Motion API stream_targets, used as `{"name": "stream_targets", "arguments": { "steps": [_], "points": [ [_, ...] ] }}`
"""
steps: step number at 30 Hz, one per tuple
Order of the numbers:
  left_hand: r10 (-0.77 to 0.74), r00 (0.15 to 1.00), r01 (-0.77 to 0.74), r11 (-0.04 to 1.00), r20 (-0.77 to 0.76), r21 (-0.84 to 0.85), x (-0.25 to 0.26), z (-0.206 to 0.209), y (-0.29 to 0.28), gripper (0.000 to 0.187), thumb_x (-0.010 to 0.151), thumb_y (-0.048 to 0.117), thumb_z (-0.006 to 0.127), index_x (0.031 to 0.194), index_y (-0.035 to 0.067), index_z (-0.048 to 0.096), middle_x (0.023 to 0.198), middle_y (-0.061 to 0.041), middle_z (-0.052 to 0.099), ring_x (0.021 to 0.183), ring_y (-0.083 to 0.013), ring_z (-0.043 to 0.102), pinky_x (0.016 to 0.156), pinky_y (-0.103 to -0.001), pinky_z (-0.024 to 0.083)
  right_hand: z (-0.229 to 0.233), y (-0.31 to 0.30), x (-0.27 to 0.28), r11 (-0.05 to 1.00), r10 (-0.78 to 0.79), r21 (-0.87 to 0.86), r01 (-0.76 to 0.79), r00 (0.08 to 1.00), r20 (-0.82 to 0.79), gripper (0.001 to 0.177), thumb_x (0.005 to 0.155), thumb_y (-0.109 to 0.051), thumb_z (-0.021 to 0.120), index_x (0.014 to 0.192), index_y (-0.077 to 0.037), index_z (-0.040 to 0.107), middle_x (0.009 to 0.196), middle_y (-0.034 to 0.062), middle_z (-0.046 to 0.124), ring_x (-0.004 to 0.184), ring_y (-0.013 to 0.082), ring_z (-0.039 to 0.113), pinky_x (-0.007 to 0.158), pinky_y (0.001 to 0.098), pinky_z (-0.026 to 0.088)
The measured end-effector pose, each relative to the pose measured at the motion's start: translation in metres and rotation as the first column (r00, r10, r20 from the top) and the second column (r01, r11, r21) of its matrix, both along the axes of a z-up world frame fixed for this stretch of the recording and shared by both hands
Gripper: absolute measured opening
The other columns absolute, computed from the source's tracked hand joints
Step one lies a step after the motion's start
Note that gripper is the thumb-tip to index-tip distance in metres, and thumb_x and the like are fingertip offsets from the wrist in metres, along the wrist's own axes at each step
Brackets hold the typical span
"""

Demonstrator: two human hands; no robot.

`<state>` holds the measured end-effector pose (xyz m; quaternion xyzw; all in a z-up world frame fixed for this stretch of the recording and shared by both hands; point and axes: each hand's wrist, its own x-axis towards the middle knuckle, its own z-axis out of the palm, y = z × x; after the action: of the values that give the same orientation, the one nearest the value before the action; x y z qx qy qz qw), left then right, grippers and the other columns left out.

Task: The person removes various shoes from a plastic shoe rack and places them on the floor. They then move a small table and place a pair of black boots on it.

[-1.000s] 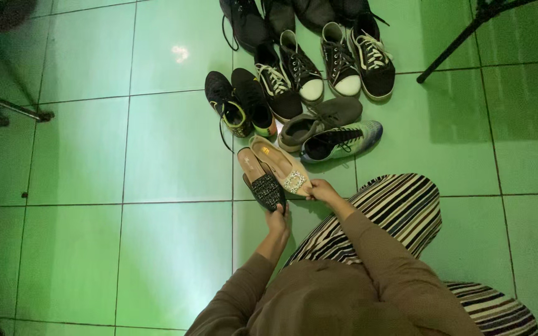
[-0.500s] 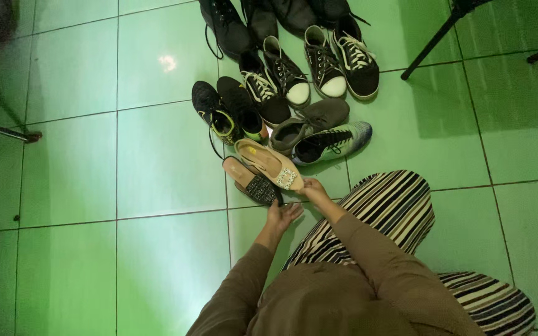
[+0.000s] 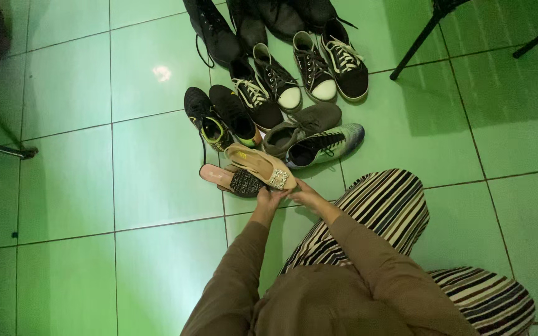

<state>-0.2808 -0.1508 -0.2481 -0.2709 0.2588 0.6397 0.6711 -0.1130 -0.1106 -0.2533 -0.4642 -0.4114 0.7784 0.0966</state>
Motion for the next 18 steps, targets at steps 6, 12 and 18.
{"name": "stream_targets", "arguments": {
  "steps": [6,12,18],
  "points": [
    [-0.058,0.996,0.064,0.994,-0.061,0.093,-0.039,0.005,0.026,0.057,0.107,0.038,0.025,0.155,0.01,0.037,0.161,-0.019,0.037,0.141,-0.0461,0.042,0.109,-0.076,0.032,-0.002,0.0,0.003,0.998,-0.042,-0.04,0.041,0.999,-0.015,0.094,0.089,-0.009,0.07,0.165,-0.012,0.013,0.164,0.0149,0.03,0.138,0.0286,0.046,0.108,0.0401,0.045],
    [-0.01,0.994,0.009,1.0,-0.11,-0.009,-0.049,0.003,0.022,0.054,0.108,0.037,0.031,0.154,0.012,0.041,0.159,-0.019,0.043,0.139,-0.0443,0.048,0.112,-0.073,0.037,-0.002,0.001,0.0,0.988,-0.067,-0.142,0.054,0.994,-0.086,0.096,0.089,-0.01,0.068,0.163,-0.006,0.008,0.168,0.0191,0.027,0.141,0.0304,0.046,0.109,0.0388,0.043],
    [0.011,0.973,-0.07,0.966,-0.231,-0.25,-0.002,-0.005,-0.025,0.067,0.105,0.05,0.028,0.159,0.012,0.021,0.152,-0.023,0.043,0.123,-0.0405,0.053,0.1,-0.062,0.045,-0.001,-0.002,-0.002,0.978,0.013,-0.201,-0.054,0.98,-0.2,0.083,0.095,-0.002,0.058,0.164,-0.003,0.012,0.158,0.0281,0.033,0.136,0.0355,0.048,0.109,0.0406,0.048]
  ]
}}
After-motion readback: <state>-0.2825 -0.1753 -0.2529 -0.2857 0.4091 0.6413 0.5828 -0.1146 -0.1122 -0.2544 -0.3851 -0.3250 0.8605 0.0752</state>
